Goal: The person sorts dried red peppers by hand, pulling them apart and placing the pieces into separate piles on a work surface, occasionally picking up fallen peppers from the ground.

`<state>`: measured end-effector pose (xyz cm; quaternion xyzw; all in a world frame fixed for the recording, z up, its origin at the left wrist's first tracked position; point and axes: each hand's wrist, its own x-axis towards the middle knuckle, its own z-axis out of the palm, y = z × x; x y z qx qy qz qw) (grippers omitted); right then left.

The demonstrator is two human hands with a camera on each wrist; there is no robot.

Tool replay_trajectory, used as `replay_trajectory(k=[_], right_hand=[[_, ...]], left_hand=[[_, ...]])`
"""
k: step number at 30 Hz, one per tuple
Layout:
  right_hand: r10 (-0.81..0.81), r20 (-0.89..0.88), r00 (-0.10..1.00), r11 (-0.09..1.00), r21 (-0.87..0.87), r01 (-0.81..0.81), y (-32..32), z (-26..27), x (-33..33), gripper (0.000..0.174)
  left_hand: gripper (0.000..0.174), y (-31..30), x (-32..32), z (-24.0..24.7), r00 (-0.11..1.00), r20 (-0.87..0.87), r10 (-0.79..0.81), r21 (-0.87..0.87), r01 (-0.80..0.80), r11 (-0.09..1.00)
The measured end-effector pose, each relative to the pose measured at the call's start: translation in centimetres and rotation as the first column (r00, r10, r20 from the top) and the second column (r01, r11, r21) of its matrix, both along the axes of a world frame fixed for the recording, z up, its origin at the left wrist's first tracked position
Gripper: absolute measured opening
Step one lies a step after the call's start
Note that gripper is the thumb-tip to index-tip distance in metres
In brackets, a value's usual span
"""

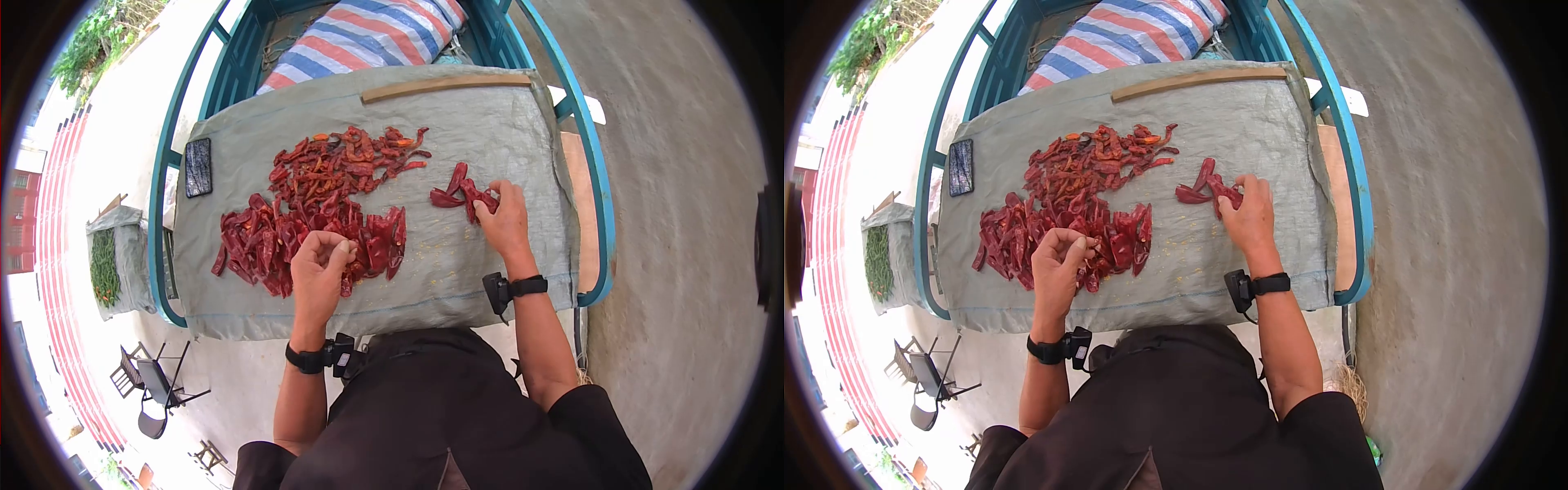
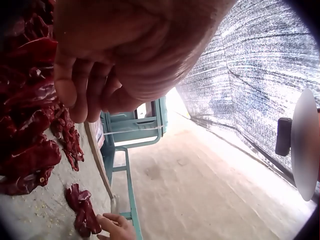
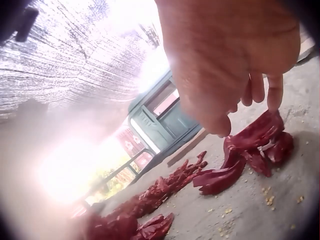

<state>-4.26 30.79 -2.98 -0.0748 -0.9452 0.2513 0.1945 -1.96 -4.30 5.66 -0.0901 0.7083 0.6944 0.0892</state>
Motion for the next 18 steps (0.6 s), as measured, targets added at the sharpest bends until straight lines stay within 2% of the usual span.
replay_trajectory(k=[1,4,5,6,8,11,14,18], right_hand=[[0.003,-0.049,0.999,0.996,0.085,0.001,-0.4,0.5,0.0,0.043],[0.120,0.002,0.993,0.992,-0.041,-0.120,-2.9,2.1,-0.1,0.044],[0.204,0.123,0.971,0.947,-0.275,-0.164,-4.0,1.9,0.0,0.049],[0.309,0.217,0.926,0.851,-0.497,-0.168,-5.3,2.1,0.1,0.054],[0.476,0.338,0.812,0.746,-0.644,-0.169,-7.9,3.2,0.6,0.066],[0.491,0.296,0.819,0.841,-0.404,-0.359,-11.0,1.0,0.2,0.071],[0.438,0.397,0.807,0.892,-0.301,-0.337,-13.0,1.1,-0.3,0.070],[0.447,0.406,0.797,0.879,-0.364,-0.308,-13.6,0.0,-0.9,0.061]], left_hand=[[0.007,0.0,0.1,-0.1,1.000,-0.008,0.001,-0.004,-0.001,1.000],[0.007,-0.1,0.2,-0.9,1.000,-0.026,-0.007,-0.038,0.006,0.999],[0.008,-0.1,0.3,-1.3,0.999,-0.031,-0.011,-0.054,0.009,0.998],[0.009,-0.3,0.4,-1.9,0.998,-0.039,-0.044,-0.113,0.040,0.993],[0.012,-0.6,0.5,-2.8,0.993,-0.053,-0.110,-0.229,0.096,0.969],[0.019,0.0,1.0,-1.8,0.978,0.003,-0.206,-0.356,0.194,0.914],[0.025,0.7,1.6,-1.4,0.956,0.003,-0.292,-0.493,0.255,0.832],[0.030,1.6,2.3,-2.2,0.930,-0.020,-0.367,-0.618,0.277,0.736]])
